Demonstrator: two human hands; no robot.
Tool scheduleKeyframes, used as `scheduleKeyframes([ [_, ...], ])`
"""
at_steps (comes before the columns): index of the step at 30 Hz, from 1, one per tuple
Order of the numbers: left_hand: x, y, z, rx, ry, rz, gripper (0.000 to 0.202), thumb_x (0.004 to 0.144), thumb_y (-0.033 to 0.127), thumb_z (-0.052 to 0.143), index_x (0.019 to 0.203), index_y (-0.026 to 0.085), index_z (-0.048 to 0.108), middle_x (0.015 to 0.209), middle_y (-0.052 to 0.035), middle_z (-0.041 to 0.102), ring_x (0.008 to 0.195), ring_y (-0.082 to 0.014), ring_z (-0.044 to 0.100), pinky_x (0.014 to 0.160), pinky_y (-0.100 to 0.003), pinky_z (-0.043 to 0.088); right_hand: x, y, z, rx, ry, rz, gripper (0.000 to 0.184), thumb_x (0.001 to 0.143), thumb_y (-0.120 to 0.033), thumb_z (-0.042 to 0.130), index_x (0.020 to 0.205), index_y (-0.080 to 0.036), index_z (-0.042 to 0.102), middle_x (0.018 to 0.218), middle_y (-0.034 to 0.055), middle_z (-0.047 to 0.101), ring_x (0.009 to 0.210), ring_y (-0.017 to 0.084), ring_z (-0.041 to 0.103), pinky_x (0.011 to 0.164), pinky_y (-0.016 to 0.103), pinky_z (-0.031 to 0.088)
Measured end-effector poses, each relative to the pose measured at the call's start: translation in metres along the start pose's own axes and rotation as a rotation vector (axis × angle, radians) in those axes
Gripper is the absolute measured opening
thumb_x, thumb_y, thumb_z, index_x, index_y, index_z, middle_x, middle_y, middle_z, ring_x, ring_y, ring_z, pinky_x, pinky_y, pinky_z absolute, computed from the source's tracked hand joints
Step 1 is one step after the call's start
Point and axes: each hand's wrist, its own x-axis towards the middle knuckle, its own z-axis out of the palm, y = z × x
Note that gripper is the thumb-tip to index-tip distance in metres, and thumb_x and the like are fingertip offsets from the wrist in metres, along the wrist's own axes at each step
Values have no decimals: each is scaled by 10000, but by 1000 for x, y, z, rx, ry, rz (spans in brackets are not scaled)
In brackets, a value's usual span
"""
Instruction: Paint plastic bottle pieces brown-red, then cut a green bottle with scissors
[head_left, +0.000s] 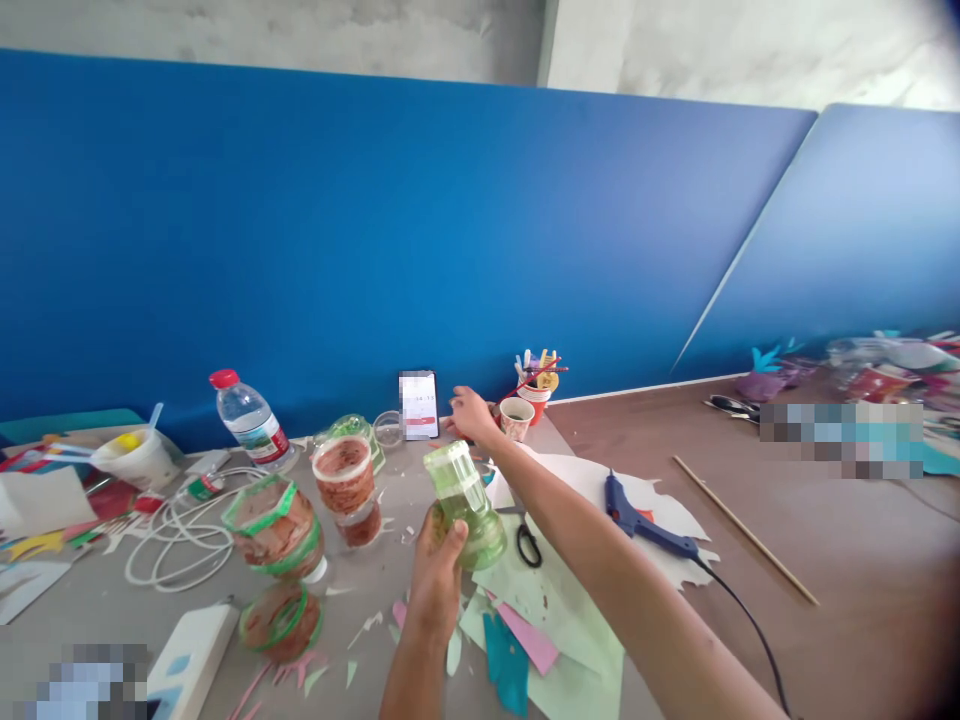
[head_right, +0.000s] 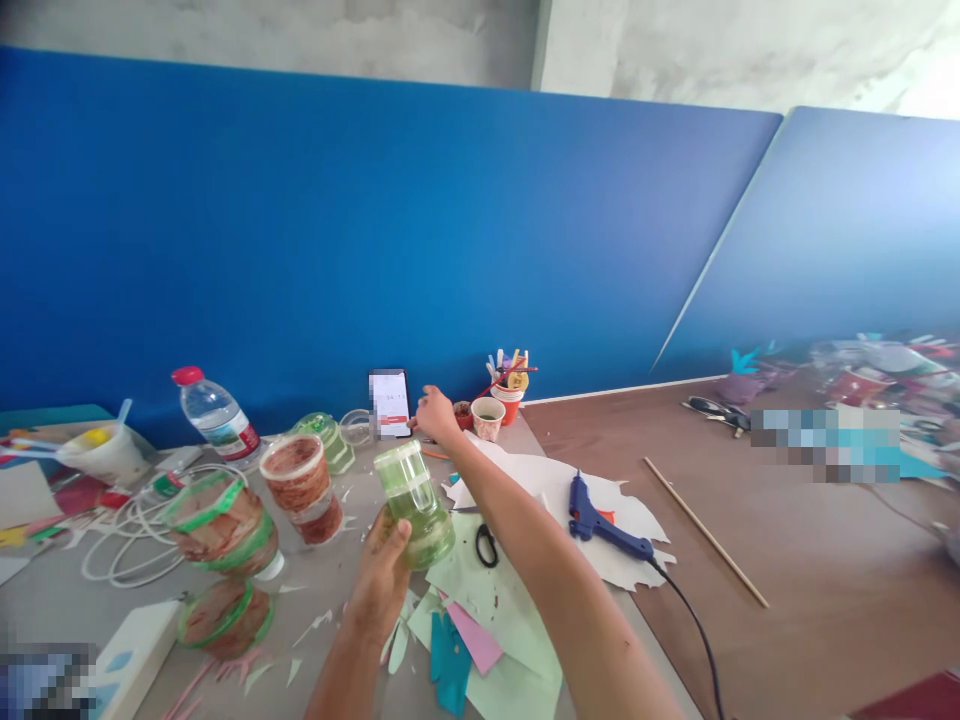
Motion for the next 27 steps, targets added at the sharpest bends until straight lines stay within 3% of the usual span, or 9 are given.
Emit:
scheduleKeyframes([
  [2,2,0,1,-2,11,5,480,703,398,817,1115,216,651,1065,-92,725,1028,-279,673,918,-425,506,-30,8,-21,-14,-9,-14,332,1003,-172,342,1220,-138,591,1026,88,710,700,148,667,705,313,556],
  [5,4,0,2,-9,39,21,478,664,402,843,1055,199,658,1003,-84,735,996,-280,685,893,-418,518,-91,29,-44,-70,-52,-51,261,935,-179,446,956,-167,706,861,49,732,739,185,668,739,310,525],
  [6,5,0,2,-7,40,23,467,666,400,842,1041,194,654,986,-81,736,991,-278,687,889,-414,519,-112,37,-48,-107,-61,-63,242,914,-181,478,927,-171,720,899,61,739,817,206,673,784,317,509],
  [10,8,0,-1,25,74,35,471,632,418,858,970,175,638,885,-53,740,906,-257,707,852,-389,527,-170,63,-44,-509,-35,-38,346,891,-249,550,1203,-140,652,1145,159,689,1060,291,620,893,365,442],
  [15,13,0,-11,42,114,33,407,681,442,824,945,202,627,883,-3,740,812,-179,703,815,-308,513,-180,80,-34,-677,24,29,492,865,-351,605,1316,-161,552,1231,168,611,1154,320,528,940,389,382],
  [18,15,-1,-14,33,102,32,417,671,460,824,931,193,638,914,-17,739,825,-175,696,786,-281,508,-176,88,-34,-684,-22,40,566,836,-405,634,1339,-168,529,1245,159,596,1180,321,499,962,397,359],
  [27,12,-8,-10,41,87,-7,426,648,457,838,903,172,650,881,-46,739,868,-225,704,821,-336,519,-185,100,-42,-716,-17,10,584,780,-422,680,1297,-168,579,1212,160,605,1158,327,481,988,412,329],
])
